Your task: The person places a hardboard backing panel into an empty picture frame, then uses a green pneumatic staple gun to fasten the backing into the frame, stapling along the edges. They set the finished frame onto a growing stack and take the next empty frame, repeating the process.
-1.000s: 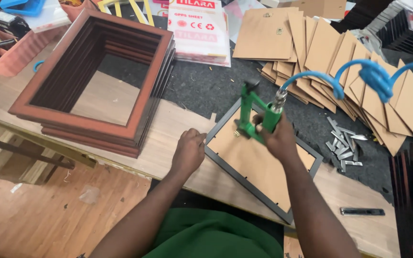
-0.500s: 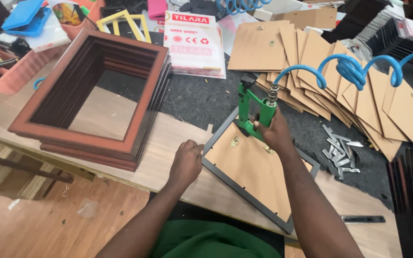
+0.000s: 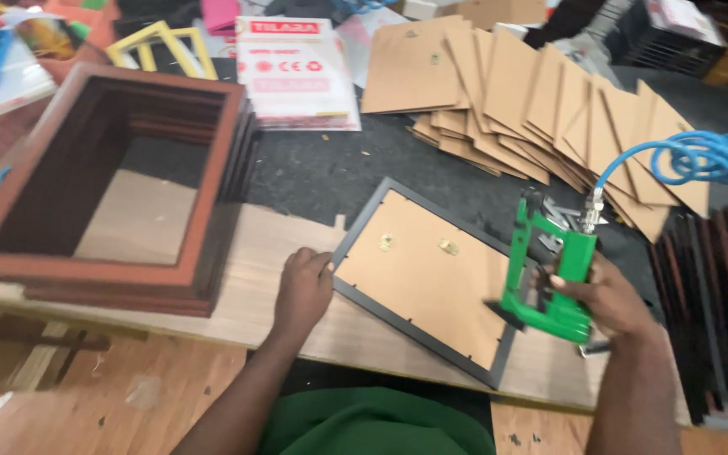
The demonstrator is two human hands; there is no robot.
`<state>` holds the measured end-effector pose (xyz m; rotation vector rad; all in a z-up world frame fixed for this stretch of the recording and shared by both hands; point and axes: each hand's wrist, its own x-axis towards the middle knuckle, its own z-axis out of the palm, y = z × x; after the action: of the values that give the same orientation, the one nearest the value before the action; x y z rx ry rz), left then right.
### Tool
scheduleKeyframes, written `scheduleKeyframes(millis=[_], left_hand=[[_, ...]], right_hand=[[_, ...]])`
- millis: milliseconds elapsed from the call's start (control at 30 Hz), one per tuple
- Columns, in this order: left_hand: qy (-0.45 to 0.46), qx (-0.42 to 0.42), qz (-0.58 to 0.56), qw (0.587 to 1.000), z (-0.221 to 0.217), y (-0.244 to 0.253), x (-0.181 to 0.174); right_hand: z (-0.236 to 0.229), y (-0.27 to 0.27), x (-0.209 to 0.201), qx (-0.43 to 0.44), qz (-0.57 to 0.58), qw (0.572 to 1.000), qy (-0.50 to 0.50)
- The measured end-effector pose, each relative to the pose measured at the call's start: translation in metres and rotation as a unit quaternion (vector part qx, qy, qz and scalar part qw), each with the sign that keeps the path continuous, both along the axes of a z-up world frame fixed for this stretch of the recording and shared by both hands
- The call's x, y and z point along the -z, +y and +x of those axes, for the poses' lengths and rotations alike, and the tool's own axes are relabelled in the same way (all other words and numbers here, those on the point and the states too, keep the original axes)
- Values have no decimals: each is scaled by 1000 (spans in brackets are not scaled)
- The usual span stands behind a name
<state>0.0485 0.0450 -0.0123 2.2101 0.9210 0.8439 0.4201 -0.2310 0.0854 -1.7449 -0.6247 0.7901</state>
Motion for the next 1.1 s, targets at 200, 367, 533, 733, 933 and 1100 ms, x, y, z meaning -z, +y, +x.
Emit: scheduleKeyframes(millis=[200,367,533,733,933,1100], left_hand=[[18,-4,3,1000,-1,3,-16],[2,-4,-4,1000,-2,-1,-13],[17,-14,6,1000,-1,-1,-9],[-18,15,30,999,19,6,-15],[148,49,-32,987,56,14,-20],[101,16,-108,989,56,29,-20]], right_hand=[[61,-70,45,39,-137,985,99],[88,-94,85,42,-252,963,-80],[33,-64,66,90,-343,866,-352],[-51,-12,108,76,-201,934,-285],[-82,10,168,173,16,967,-186],[-69,-5,127,296,155,931,150]])
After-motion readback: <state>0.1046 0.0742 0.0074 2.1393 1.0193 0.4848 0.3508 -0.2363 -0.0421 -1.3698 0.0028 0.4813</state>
